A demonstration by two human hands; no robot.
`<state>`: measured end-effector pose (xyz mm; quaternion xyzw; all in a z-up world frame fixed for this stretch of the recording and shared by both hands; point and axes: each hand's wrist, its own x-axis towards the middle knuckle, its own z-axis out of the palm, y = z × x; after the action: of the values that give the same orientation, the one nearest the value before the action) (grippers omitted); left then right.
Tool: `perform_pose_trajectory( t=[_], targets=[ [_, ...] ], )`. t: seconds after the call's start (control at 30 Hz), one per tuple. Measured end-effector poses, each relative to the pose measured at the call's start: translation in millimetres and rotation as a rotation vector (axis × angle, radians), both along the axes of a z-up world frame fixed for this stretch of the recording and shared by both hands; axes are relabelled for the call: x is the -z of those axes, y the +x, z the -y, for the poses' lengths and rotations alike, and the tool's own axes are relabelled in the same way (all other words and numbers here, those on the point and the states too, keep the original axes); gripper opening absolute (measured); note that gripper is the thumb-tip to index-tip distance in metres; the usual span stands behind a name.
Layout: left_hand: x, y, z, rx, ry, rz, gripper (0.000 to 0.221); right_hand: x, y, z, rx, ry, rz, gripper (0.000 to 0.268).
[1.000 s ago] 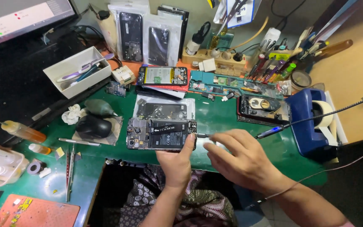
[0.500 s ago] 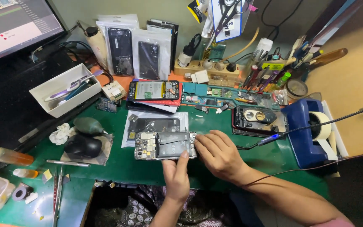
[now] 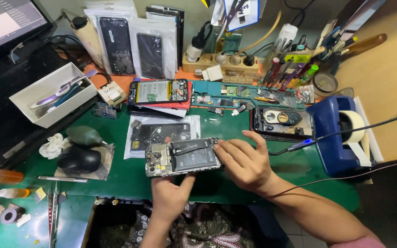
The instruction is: Reassembling the internal components of a smartphone, including motherboard placement and ribbon cable connection.
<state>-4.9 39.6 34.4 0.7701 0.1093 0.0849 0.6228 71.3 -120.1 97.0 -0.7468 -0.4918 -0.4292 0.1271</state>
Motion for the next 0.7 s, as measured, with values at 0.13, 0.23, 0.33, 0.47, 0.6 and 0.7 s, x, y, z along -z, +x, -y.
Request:
perform_pose_trajectory(
  t=[0.13, 0.23, 0.33, 0.47, 0.6, 0.7],
  targets=[
    [-16, 3, -19, -0.202, -0.058, 0.43, 0.052, -7, -2, -4, -0.012, 0.064, 0.059, 0.016],
    [8, 13, -40, -0.214, -0.062, 0.651, 0.029, 1, 5, 1, -0.073, 0.129, 0.109, 0.014],
    [3, -1, -43, -0.349, -0.353, 0.656, 0.04, 12, 3, 2, -0.157, 0.195, 0.113, 0.019],
    [17, -11, -66, -0.124, -0.221, 0.86, 0.049, 13, 6, 5, -0.169, 0.206, 0.147, 0.023],
    [-20, -13, -65, -0.168, 0.375, 1.039, 0.018, 16, 7, 6, -0.168, 0.23, 0.135, 0.022],
    [-29, -15, -62, -0.176, 0.533, 1.009, 0.017, 16, 7, 5, -0.159, 0.241, 0.132, 0.022]
  ],
)
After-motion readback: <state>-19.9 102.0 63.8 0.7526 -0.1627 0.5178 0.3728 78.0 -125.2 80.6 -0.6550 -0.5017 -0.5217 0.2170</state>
